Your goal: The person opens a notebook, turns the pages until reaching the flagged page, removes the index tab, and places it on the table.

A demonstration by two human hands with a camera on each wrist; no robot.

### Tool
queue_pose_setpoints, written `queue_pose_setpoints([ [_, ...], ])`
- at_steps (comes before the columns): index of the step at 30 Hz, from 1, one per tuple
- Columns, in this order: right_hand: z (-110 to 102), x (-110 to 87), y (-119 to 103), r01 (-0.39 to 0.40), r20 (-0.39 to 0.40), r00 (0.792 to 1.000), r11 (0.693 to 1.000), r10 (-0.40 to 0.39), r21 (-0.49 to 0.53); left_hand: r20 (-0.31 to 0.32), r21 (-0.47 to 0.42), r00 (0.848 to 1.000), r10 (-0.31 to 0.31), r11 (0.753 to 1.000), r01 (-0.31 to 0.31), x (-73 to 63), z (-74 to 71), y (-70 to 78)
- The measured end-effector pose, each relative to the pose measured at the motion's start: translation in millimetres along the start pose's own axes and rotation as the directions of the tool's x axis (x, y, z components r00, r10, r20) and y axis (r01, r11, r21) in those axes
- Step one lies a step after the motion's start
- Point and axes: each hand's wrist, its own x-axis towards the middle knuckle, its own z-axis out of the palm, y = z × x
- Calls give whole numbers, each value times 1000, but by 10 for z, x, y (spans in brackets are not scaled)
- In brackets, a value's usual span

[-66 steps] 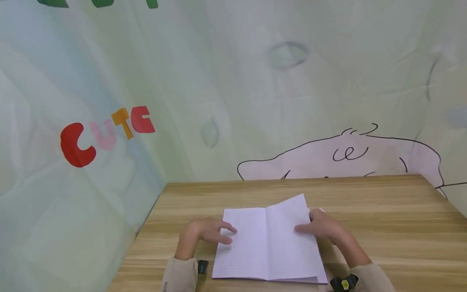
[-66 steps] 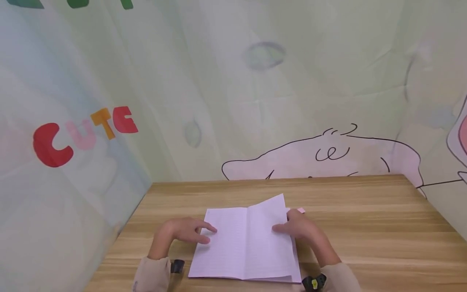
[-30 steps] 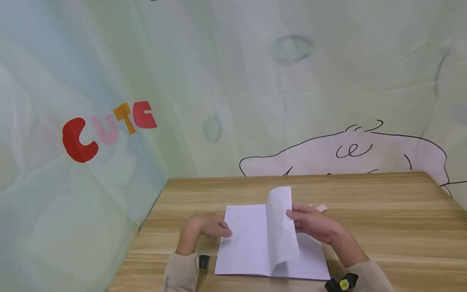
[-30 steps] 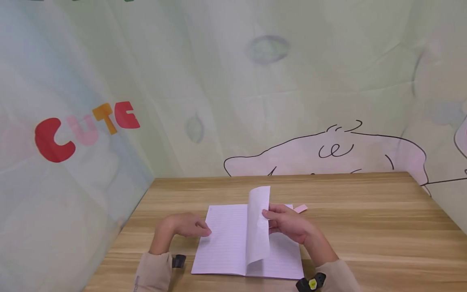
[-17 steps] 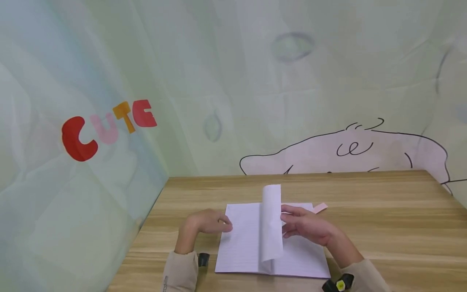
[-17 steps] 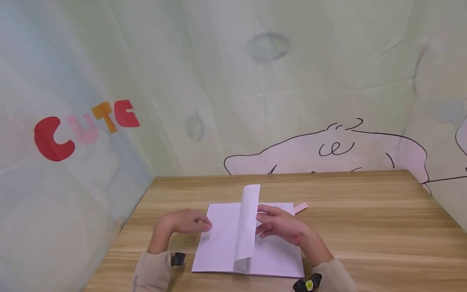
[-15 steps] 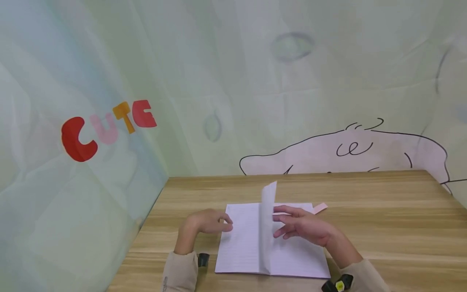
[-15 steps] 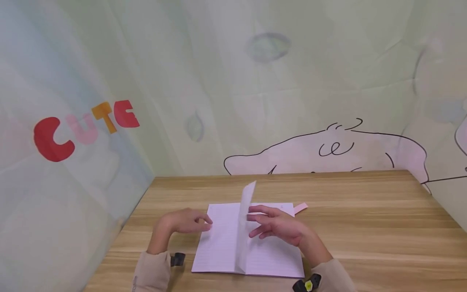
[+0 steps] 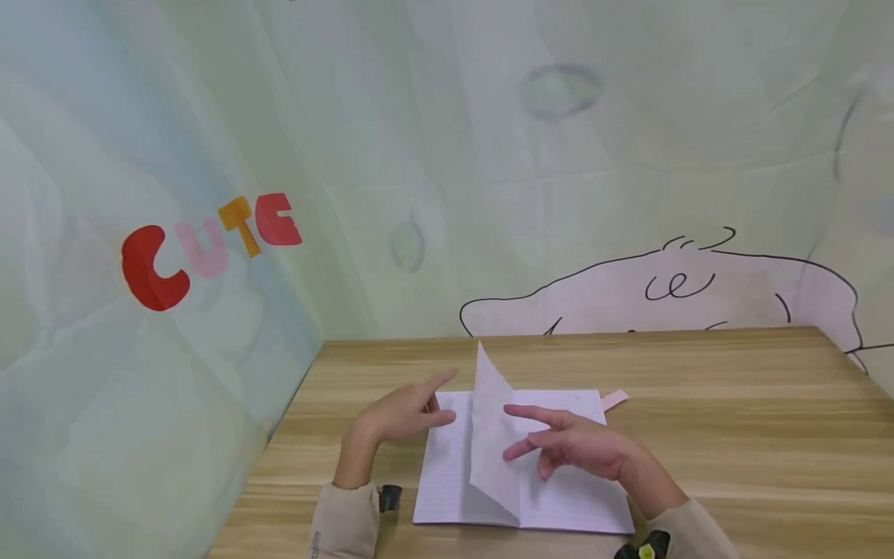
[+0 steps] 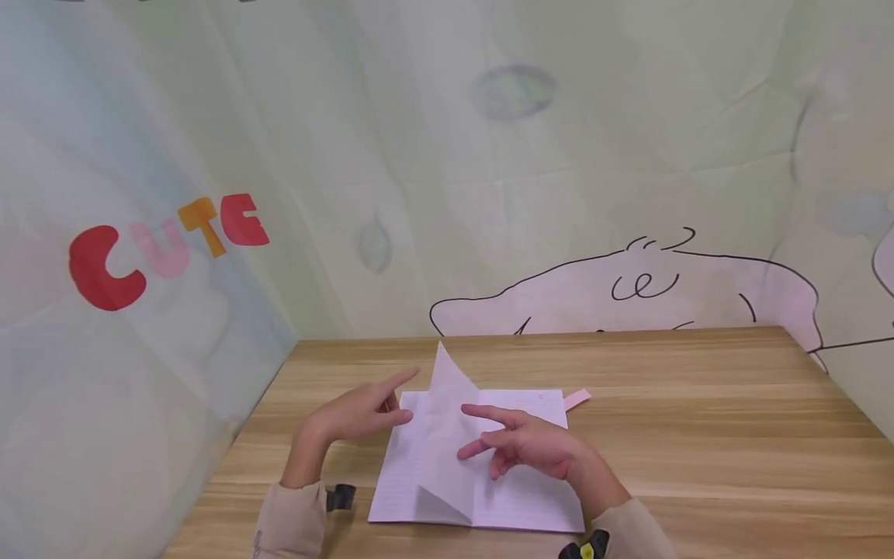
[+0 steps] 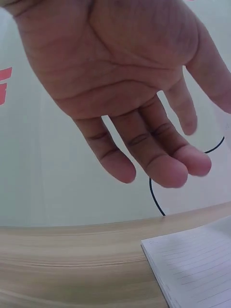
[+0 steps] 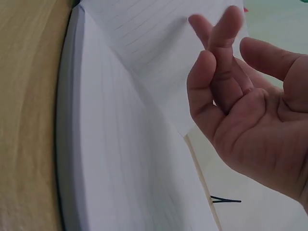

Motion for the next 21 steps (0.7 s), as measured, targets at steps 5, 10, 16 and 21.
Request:
queue_pose_setpoints([
  [5, 27, 19, 39, 18, 57, 998, 996, -13, -84, -49, -3, 998, 37, 999, -37, 24, -5, -19],
  [10, 70, 41, 54, 26, 81, 997, 994, -17, -108, -104, -27, 993, 59, 998, -62, 41, -18, -1],
  [16, 70, 56, 69, 4, 77, 997, 990, 8, -144, -126, 5, 991, 43, 999, -43, 28, -16, 24],
  [21, 27, 28, 51, -33, 26, 999, 964, 42, -265, -96, 50, 994, 60, 997, -55, 30, -17, 15],
])
